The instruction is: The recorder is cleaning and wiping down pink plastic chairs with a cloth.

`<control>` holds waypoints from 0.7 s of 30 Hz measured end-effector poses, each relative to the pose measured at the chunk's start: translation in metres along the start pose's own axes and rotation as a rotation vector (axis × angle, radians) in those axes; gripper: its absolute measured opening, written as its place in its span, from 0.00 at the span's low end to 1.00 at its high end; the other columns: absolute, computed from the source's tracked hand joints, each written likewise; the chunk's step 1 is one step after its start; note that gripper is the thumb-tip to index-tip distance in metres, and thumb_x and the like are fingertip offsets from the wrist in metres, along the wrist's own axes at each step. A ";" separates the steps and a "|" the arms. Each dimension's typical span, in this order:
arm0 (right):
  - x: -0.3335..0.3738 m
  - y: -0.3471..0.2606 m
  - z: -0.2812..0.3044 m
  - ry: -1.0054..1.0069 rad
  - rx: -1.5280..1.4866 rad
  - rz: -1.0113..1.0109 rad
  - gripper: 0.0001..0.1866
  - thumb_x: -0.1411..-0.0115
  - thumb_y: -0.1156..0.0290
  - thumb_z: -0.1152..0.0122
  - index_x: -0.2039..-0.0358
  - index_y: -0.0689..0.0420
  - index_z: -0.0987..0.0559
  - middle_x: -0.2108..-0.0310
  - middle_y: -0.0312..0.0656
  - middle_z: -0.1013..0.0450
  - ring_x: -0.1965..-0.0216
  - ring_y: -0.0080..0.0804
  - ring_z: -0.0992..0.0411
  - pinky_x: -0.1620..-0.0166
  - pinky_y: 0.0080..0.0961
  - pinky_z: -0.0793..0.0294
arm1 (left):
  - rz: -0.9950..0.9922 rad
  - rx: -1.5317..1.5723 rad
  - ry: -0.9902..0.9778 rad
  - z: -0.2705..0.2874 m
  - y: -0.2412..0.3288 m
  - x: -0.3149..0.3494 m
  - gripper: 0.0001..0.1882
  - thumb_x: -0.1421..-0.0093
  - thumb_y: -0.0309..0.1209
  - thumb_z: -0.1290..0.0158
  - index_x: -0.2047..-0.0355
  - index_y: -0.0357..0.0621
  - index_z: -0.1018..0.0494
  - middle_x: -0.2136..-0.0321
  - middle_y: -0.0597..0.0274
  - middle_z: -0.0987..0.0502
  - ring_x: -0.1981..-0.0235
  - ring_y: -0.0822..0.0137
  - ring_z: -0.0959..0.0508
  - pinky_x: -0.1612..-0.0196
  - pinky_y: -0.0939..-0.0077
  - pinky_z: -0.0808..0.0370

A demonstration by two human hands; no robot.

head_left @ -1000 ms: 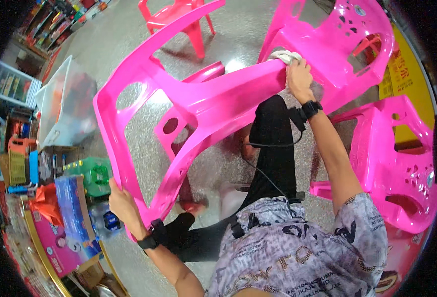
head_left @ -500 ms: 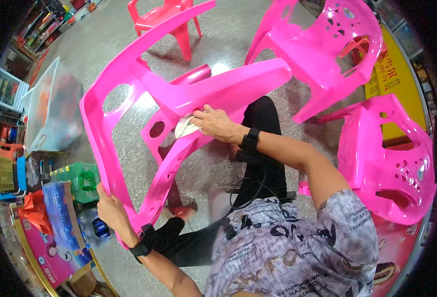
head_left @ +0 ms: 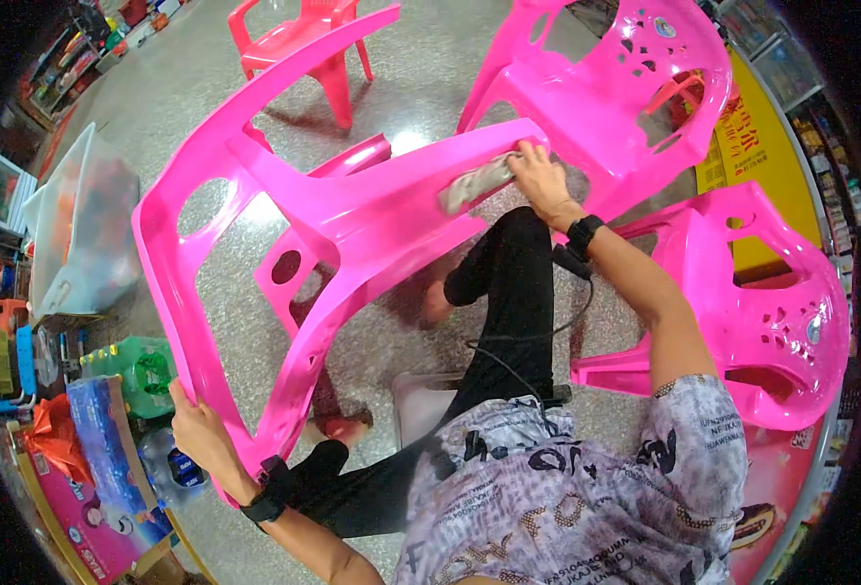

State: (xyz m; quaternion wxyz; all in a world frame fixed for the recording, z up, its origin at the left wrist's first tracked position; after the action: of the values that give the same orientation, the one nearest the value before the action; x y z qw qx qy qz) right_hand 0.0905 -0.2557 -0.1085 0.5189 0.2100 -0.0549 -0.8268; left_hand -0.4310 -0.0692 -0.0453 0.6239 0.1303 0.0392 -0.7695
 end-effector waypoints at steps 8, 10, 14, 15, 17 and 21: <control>0.013 0.007 0.000 0.057 0.020 -0.279 0.15 0.50 0.73 0.49 0.59 0.56 0.33 0.59 0.43 0.41 0.57 0.38 0.37 0.68 0.31 0.24 | 0.000 0.004 -0.008 0.002 -0.003 0.000 0.13 0.44 0.28 0.54 0.57 0.47 0.36 0.77 0.42 0.26 0.74 0.41 0.26 0.74 0.52 0.33; 0.014 0.006 -0.014 0.038 0.061 -0.293 0.15 0.49 0.73 0.49 0.59 0.56 0.33 0.59 0.43 0.41 0.58 0.38 0.37 0.68 0.31 0.24 | -0.011 0.019 -0.009 0.003 -0.004 0.000 0.13 0.43 0.28 0.55 0.57 0.47 0.36 0.77 0.42 0.26 0.74 0.41 0.26 0.74 0.52 0.33; 0.017 0.006 -0.027 0.003 0.000 -0.354 0.17 0.49 0.72 0.50 0.56 0.58 0.32 0.58 0.43 0.40 0.58 0.38 0.37 0.68 0.32 0.23 | 0.049 0.049 -0.082 0.002 -0.004 -0.002 0.12 0.43 0.28 0.55 0.57 0.48 0.37 0.77 0.43 0.26 0.73 0.41 0.26 0.74 0.53 0.34; 0.018 0.007 -0.028 0.010 -0.015 -0.387 0.18 0.49 0.72 0.50 0.56 0.58 0.32 0.58 0.44 0.40 0.58 0.38 0.37 0.68 0.32 0.23 | 0.053 0.045 -0.083 0.002 -0.003 -0.002 0.12 0.43 0.28 0.55 0.57 0.48 0.37 0.77 0.43 0.26 0.73 0.41 0.26 0.74 0.53 0.34; 0.018 0.008 -0.030 0.036 -0.019 -0.384 0.17 0.49 0.71 0.50 0.57 0.58 0.31 0.60 0.42 0.40 0.59 0.38 0.37 0.69 0.31 0.23 | -0.010 0.086 -0.038 0.004 -0.001 -0.001 0.12 0.43 0.28 0.55 0.57 0.48 0.37 0.77 0.43 0.27 0.73 0.42 0.26 0.74 0.53 0.34; 0.017 0.005 -0.032 -0.033 -0.018 -0.357 0.16 0.50 0.70 0.48 0.58 0.56 0.30 0.62 0.42 0.39 0.60 0.39 0.36 0.70 0.30 0.23 | 0.006 0.055 -0.054 0.003 -0.003 0.001 0.14 0.43 0.29 0.57 0.55 0.50 0.36 0.76 0.43 0.27 0.74 0.42 0.26 0.74 0.52 0.34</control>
State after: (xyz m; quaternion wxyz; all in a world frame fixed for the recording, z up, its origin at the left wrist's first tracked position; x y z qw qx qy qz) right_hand 0.1013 -0.2689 -0.1409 0.3648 0.1984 -0.0178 -0.9095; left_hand -0.4341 -0.0703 -0.0427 0.6230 0.1267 0.0006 -0.7719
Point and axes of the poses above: each hand's wrist, its own x-axis away from the middle knuckle, its own z-axis out of the back of the hand, y = z × x, the point moved 3 cm from there along -x, towards the middle knuckle
